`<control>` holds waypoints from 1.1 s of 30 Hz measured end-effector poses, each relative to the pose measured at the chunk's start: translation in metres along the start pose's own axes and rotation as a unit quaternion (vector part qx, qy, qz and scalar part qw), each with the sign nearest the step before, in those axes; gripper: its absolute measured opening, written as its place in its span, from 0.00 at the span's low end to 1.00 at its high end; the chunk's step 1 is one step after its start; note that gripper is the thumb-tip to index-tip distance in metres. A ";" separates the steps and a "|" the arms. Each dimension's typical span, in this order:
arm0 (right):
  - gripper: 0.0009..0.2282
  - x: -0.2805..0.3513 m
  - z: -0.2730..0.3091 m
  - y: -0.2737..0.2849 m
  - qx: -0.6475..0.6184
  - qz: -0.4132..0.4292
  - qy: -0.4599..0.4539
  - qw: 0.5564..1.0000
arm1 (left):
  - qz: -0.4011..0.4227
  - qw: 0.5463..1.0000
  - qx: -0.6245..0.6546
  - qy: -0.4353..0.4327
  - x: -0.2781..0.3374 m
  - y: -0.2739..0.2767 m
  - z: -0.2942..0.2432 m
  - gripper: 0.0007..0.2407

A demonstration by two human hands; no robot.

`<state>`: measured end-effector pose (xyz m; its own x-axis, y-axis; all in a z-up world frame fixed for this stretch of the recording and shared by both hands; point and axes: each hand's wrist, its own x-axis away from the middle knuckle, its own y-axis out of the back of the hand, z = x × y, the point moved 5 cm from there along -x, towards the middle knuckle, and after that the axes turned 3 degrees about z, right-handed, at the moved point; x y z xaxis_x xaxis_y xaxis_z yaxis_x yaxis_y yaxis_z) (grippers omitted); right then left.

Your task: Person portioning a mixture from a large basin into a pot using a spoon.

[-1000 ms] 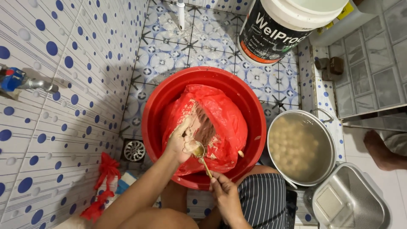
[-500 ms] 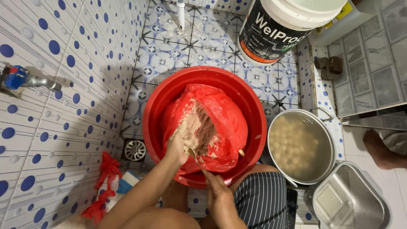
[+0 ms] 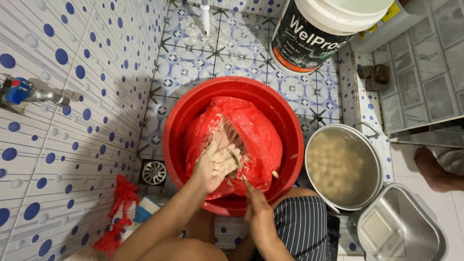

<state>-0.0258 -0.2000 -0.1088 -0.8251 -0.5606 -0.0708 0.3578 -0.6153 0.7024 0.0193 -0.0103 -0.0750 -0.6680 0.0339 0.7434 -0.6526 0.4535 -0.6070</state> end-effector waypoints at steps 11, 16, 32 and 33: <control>0.16 0.018 0.013 -0.030 -0.374 0.028 -0.235 0.897 | 0.029 0.999 0.045 -0.007 0.002 0.001 -0.002 0.35; 0.13 0.012 0.010 -0.006 -0.536 0.066 -0.364 0.759 | 0.034 0.999 -0.035 0.007 -0.015 0.016 0.003 0.39; 0.21 -0.015 0.017 0.067 0.046 0.076 0.059 0.994 | -0.041 0.949 -0.278 0.146 -0.021 0.035 0.023 0.44; 0.21 -0.013 0.011 0.066 0.046 0.076 0.058 0.994 | -0.041 0.949 -0.278 0.146 -0.022 0.039 0.024 0.44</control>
<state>0.0035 -0.2273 -0.0535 -0.7065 -0.7068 -0.0362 0.4289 -0.4684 0.7724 0.0001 -0.0145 -0.1218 -0.4418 0.1872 0.8774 -0.3546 0.8619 -0.3625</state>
